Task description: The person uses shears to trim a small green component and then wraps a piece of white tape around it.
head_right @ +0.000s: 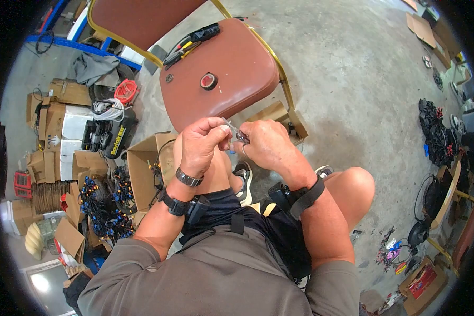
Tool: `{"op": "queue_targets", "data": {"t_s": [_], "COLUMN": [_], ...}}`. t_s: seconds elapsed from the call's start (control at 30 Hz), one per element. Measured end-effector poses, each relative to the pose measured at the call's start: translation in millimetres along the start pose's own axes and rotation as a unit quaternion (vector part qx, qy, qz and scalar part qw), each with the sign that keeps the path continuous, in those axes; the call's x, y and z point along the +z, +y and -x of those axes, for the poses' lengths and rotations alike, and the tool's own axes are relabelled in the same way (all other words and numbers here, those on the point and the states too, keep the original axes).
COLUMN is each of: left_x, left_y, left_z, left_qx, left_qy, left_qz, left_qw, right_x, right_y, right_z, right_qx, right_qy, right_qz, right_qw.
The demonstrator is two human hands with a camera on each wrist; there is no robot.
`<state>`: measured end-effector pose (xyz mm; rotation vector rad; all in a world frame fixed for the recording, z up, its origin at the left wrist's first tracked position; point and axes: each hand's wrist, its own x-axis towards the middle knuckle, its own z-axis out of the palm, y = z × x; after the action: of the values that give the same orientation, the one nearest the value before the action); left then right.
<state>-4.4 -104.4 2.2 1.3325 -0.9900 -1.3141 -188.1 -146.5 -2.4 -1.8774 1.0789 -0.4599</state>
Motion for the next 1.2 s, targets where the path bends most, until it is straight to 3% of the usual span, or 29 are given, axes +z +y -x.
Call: {"op": "queue_targets", "data": {"t_s": [0.33, 0.63, 1.2], "left_x": [-1.1, 0.5, -5.7], "left_y": [-4.8, -3.5, 1.7], "left_z": [-1.6, -1.7, -0.9], "left_qx": [-0.013, 0.003, -0.024], "left_qy": [-0.003, -0.011, -0.026], "left_qz": [0.083, 0.025, 0.009], "left_qw": [0.996, 1.0, 0.999], "right_x": [6.7, 5.7, 4.2], "right_y": [2.7, 5.8, 5.1], "right_z": [-2.1, 0.6, 1.1], "right_qx": [-0.028, -0.097, -0.098], "right_qy": [0.036, 0.115, 0.086], "right_qz": [0.084, 0.157, 0.183], "right_qw": [0.995, 0.976, 0.974]}}
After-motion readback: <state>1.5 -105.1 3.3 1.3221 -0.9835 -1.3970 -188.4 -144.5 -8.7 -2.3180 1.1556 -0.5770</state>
